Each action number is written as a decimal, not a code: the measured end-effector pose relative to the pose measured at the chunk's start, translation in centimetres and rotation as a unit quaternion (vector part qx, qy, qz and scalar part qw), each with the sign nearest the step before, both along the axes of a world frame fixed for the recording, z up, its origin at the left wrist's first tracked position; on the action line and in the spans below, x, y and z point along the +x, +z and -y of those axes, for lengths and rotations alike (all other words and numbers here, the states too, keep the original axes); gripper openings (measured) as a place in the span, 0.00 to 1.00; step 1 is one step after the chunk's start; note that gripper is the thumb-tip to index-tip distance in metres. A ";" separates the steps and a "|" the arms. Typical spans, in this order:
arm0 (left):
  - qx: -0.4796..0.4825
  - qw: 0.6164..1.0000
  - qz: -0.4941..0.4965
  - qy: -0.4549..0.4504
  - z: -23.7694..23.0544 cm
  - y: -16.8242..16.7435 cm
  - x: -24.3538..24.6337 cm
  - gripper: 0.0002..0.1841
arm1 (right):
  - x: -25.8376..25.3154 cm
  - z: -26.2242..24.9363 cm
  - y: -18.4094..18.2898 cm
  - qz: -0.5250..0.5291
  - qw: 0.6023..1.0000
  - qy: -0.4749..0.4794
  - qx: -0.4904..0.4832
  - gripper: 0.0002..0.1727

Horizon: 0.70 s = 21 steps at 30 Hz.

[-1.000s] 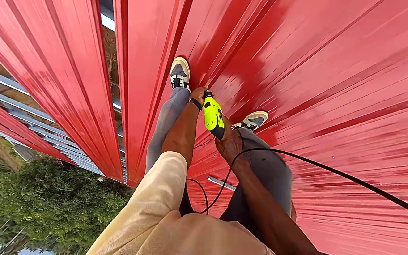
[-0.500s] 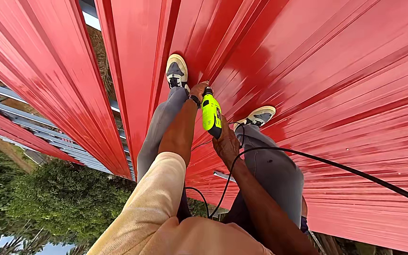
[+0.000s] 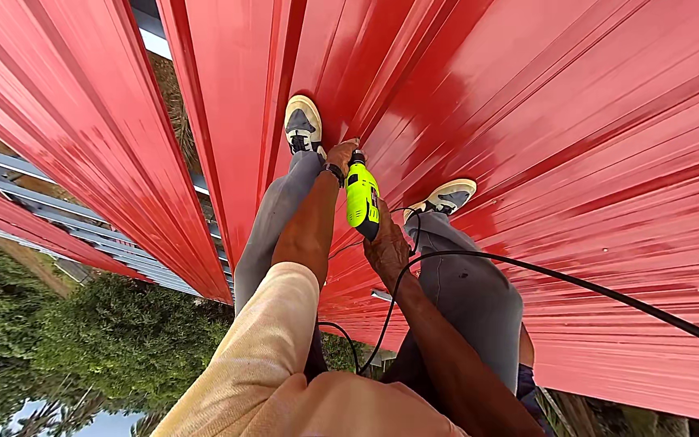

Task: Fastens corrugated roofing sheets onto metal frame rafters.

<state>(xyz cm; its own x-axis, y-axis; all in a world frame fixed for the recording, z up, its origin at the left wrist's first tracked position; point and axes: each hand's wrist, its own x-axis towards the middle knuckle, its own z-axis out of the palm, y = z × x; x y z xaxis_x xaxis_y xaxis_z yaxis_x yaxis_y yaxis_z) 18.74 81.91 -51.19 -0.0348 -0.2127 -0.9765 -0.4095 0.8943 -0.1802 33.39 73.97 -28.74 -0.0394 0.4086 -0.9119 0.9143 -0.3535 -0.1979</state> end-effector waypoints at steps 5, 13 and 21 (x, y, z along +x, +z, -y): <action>-0.003 1.000 0.000 -0.017 -0.2 -0.3 0.0 0.18 | 0.0 -0.6 0.2 0.002 1.000 -0.017 -0.005 0.53; -0.007 1.000 0.002 -0.020 -0.2 -0.4 -0.1 0.17 | 0.0 -1.1 0.1 0.011 1.000 -0.005 -0.016 0.53; 0.028 0.996 -0.008 -0.083 0.0 3.3 -1.2 0.19 | -1.7 0.7 -0.1 0.030 1.000 0.005 0.007 0.53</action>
